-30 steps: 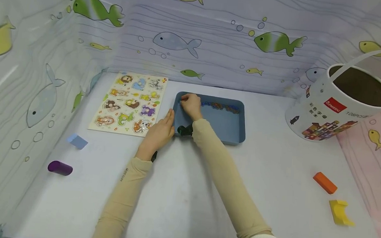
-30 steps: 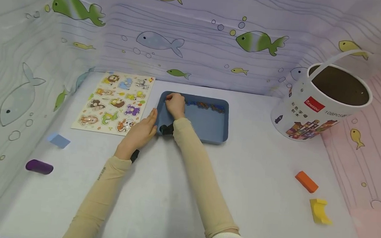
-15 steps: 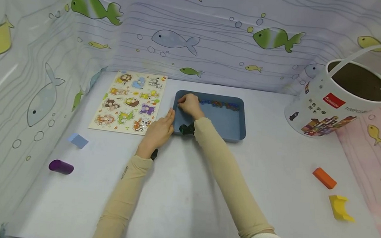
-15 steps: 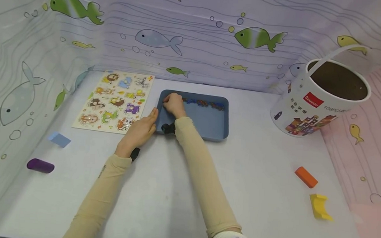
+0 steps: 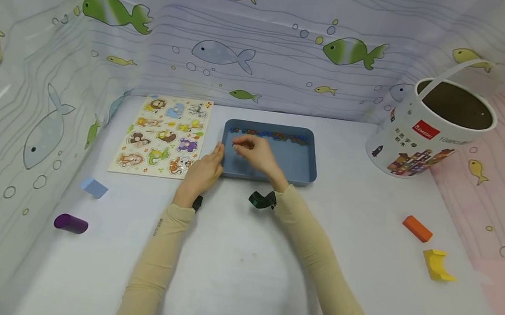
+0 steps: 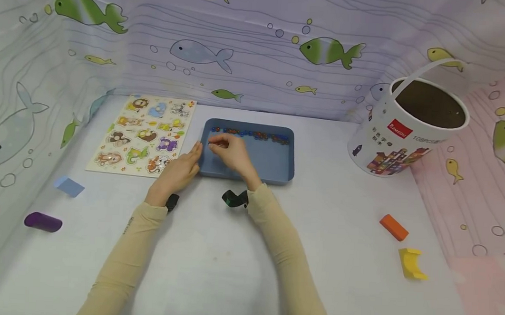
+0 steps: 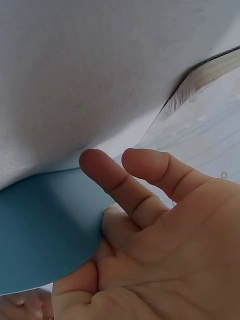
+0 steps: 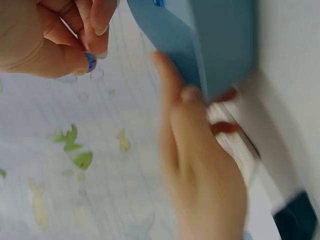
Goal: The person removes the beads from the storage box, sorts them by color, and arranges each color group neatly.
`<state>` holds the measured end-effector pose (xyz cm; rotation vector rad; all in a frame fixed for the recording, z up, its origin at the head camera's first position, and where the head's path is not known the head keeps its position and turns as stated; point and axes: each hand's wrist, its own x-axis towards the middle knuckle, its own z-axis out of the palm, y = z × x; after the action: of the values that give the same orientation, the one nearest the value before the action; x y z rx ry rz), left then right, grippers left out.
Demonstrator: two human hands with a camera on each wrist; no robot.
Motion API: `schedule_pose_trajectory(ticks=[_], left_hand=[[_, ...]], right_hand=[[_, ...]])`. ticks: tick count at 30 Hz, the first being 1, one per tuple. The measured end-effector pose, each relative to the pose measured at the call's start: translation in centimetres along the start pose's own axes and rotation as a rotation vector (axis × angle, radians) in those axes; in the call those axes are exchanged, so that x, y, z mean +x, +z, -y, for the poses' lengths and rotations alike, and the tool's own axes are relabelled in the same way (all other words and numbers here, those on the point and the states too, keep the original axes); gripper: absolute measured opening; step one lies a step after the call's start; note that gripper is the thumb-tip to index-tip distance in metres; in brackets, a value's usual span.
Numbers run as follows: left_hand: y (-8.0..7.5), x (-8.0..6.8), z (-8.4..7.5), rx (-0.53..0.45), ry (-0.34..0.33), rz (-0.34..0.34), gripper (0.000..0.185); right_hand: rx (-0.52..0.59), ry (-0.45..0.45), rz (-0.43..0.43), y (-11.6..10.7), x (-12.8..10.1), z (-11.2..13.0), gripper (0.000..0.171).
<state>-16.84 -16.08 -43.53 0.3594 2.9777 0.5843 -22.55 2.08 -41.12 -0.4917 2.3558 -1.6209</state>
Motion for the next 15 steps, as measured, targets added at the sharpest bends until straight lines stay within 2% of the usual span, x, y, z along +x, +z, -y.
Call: schedule_pose_trajectory(ticks=[4, 7, 12, 15], left_hand=[[0.1, -0.1, 0.3, -0.001, -0.007, 0.006, 0.058], [0.1, 0.0, 0.6, 0.027, 0.008, 0.008, 0.057], [-0.2, 0.1, 1.3, 0.026, 0.052, -0.011, 0.055], [-0.3, 0.2, 1.7, 0.019, 0.063, -0.017, 0.054]], right_hand=[[0.058, -0.034, 0.046, 1.1, -2.2, 0.0, 0.028], [0.054, -0.060, 0.096, 2.2, -3.9, -0.1, 0.026], [-0.031, -0.092, 0.202, 4.4, -6.0, -1.0, 0.020], [-0.101, -0.120, 0.250, 5.8, -6.5, -2.0, 0.017]])
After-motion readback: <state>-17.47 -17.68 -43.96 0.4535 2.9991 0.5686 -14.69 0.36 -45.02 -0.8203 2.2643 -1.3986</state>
